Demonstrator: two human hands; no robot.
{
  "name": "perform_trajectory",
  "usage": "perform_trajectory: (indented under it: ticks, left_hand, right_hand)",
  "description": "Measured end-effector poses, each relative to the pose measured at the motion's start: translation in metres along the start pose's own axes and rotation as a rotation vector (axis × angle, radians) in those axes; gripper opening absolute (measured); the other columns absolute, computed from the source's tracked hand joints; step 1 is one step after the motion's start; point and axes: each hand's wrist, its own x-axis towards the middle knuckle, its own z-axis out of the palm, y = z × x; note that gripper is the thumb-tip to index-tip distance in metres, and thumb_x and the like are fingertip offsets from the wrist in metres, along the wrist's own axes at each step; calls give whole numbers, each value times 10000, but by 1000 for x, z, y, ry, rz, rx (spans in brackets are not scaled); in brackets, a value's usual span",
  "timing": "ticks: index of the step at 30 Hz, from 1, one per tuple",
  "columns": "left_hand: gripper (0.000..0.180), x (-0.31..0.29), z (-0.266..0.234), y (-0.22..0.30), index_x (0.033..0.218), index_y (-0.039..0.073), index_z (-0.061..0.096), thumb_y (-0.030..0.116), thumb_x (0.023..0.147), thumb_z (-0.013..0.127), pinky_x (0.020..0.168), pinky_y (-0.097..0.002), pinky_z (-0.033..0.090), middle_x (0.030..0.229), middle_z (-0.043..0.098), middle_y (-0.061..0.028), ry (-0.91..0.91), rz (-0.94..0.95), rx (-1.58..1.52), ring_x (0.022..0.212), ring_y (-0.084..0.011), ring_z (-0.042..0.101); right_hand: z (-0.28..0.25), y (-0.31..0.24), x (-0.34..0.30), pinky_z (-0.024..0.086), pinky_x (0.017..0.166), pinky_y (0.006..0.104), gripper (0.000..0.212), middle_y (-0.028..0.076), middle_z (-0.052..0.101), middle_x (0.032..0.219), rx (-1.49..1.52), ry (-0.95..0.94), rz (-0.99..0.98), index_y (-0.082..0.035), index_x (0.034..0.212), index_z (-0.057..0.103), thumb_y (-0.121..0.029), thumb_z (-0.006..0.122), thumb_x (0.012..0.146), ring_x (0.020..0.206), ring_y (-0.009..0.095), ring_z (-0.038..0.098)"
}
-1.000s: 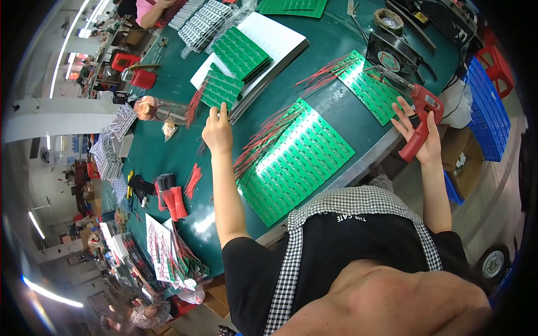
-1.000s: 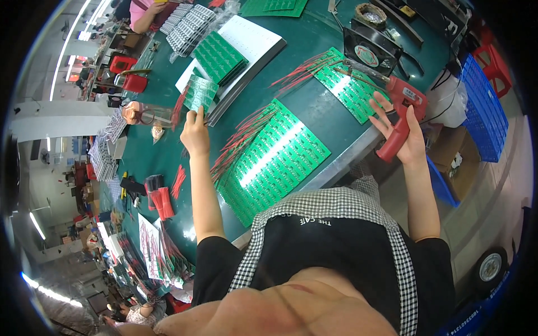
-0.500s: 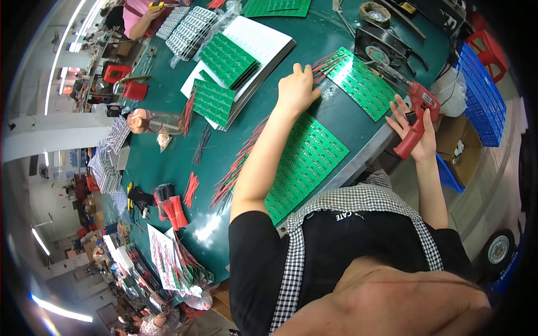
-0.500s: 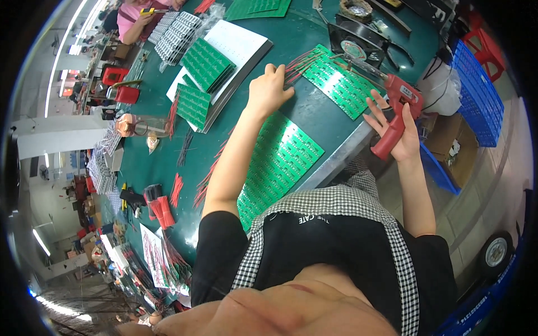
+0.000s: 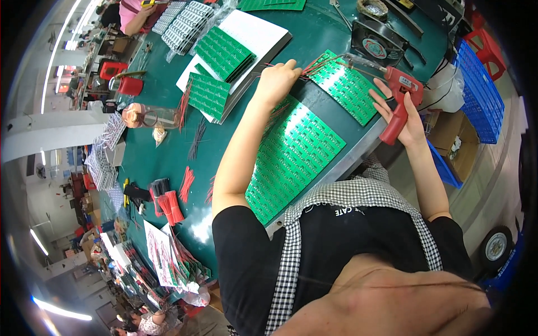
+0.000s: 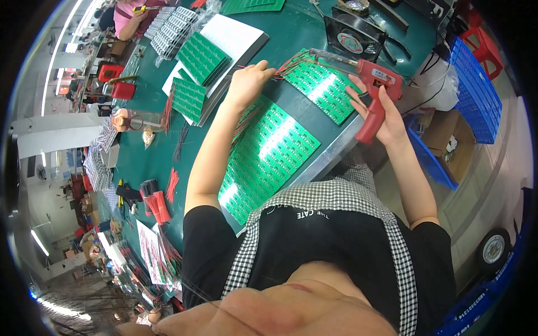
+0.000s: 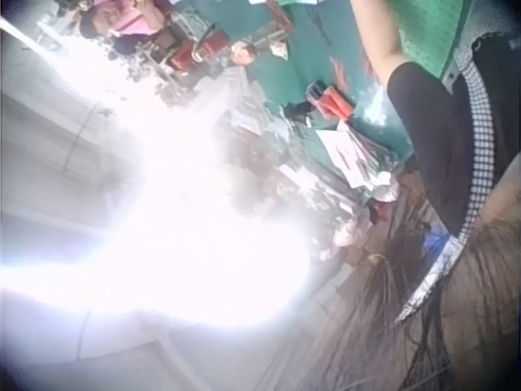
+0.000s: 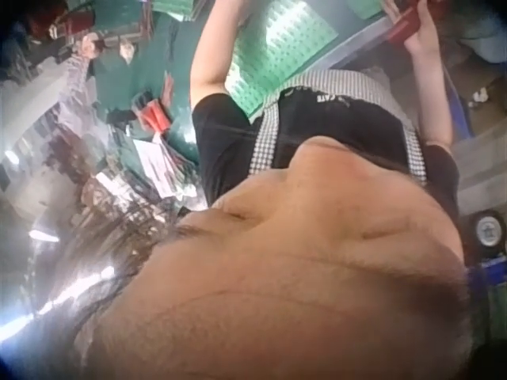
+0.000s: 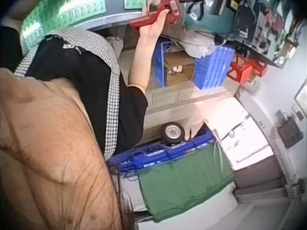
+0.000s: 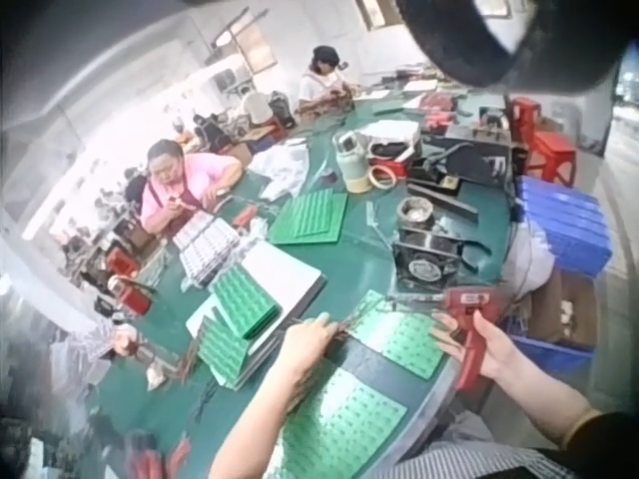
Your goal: Assembling bundles of wires into green circuit boards at a factory workstation.
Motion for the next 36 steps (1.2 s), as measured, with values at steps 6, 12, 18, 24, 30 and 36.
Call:
perform_trajectory:
  ticks: [6, 12, 18, 24, 30, 36]
  left_hand:
    - [124, -38, 0, -7, 845, 114, 584, 121, 747, 509, 561, -338, 499, 814, 509, -54, 18, -43, 7, 730, -213, 603]
    - [221, -59, -3, -9, 942, 143, 605, 100, 755, 496, 586, -337, 488, 806, 502, -53, -5, -74, -46, 741, -217, 591]
    - [201, -64, -5, -8, 933, 147, 601, 130, 758, 504, 572, -320, 489, 818, 510, -52, -9, -72, -18, 744, -199, 594]
    - [211, -65, 0, -6, 945, 148, 600, 139, 759, 501, 566, -315, 487, 813, 511, -51, -5, -92, -47, 742, -196, 593]
    - [243, -64, 0, -3, 973, 147, 604, 118, 757, 497, 565, -335, 482, 795, 504, -53, 7, -107, -105, 735, -202, 585]
    - [241, -66, 0, -2, 976, 142, 600, 138, 758, 497, 555, -320, 485, 819, 509, -56, -5, -101, -106, 738, -196, 592]
  right_hand:
    - [15, 23, 2, 328, 1018, 398, 594, 170, 311, 1380, -26, 33, 80, -21, 1360, 236, -355, 441, 914, 1265, 313, 325]
    - [11, 20, 17, 310, 1039, 405, 609, 184, 212, 1420, -74, 18, 61, -40, 1388, 139, -326, 411, 926, 1302, 353, 235]
    - [17, 23, 14, 327, 1030, 399, 589, 196, 273, 1393, -180, 79, 90, -56, 1386, 158, -326, 409, 926, 1288, 345, 269]
    - [18, 15, 18, 338, 1014, 408, 574, 188, 282, 1390, -119, 28, 121, -59, 1381, 180, -335, 402, 930, 1270, 350, 300]
    - [17, 11, 15, 362, 994, 412, 556, 200, 305, 1374, -91, 32, 128, -54, 1377, 193, -319, 400, 935, 1254, 350, 331]
    - [19, 11, 14, 360, 997, 417, 545, 213, 303, 1371, -120, 61, 137, -42, 1375, 186, -313, 375, 942, 1259, 356, 320]
